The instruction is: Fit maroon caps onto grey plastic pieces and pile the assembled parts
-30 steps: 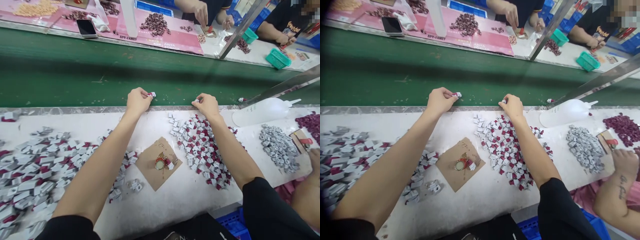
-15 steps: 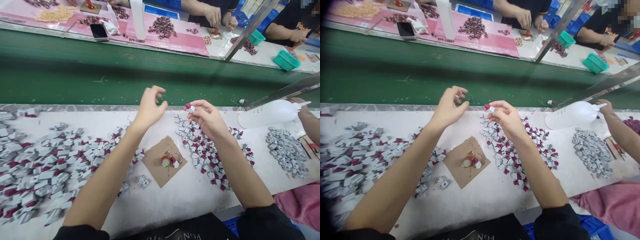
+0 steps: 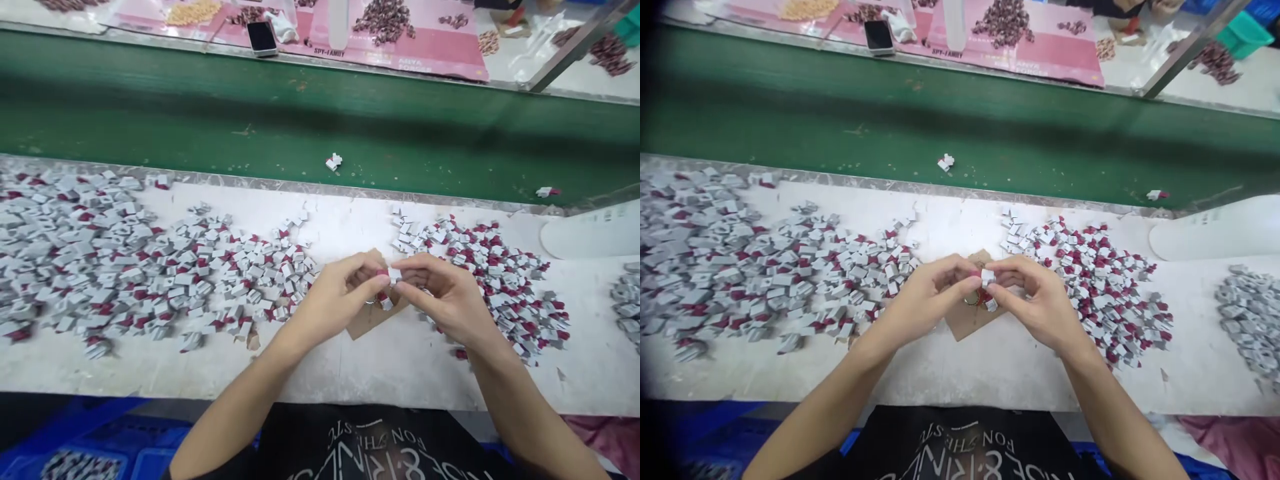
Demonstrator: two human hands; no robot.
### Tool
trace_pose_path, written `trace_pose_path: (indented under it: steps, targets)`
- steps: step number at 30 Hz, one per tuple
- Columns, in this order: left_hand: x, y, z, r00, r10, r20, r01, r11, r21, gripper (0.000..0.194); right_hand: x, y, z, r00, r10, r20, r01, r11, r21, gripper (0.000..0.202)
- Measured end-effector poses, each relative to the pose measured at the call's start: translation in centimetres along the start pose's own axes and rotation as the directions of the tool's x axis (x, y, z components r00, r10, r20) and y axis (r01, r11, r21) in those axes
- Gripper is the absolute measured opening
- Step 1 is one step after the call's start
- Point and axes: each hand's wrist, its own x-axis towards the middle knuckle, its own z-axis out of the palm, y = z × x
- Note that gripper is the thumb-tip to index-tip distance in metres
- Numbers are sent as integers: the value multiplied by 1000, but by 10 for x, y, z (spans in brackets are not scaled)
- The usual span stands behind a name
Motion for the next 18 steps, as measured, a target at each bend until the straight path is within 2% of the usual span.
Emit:
trace_pose_path:
  steps: [3,6,8,10,11,13,18]
  targets:
    - [-23,-5,4,1000,-26,-6,27,991,129,15,-15,8,3,997,0,77,4,999,-45,11]
    - [-38,-14,0,992,80,-94,-41,932,360,7,-27,17,4,997,34,65,-31,998,-45,9]
    - [-41,-23,-7,950,214,-227,-37,801,598,16,-34,24,5,999,42,-26,-43,998,-35,6]
    - [-41,-34,-16,897,318,-306,39,633,773,22,-39,29,7,995,41,-96,-45,998,-47,4]
    - [-41,-38,-19,885,341,-318,76,566,821,23,-41,31,9,992,39,-116,-46,997,-56,3]
    - [-40,-46,-25,889,345,-299,106,481,870,22,-43,34,12,990,33,-141,-42,997,-61,4]
    - [-40,-54,-27,916,324,-237,80,431,899,23,-45,37,19,983,25,-179,-31,999,-31,6]
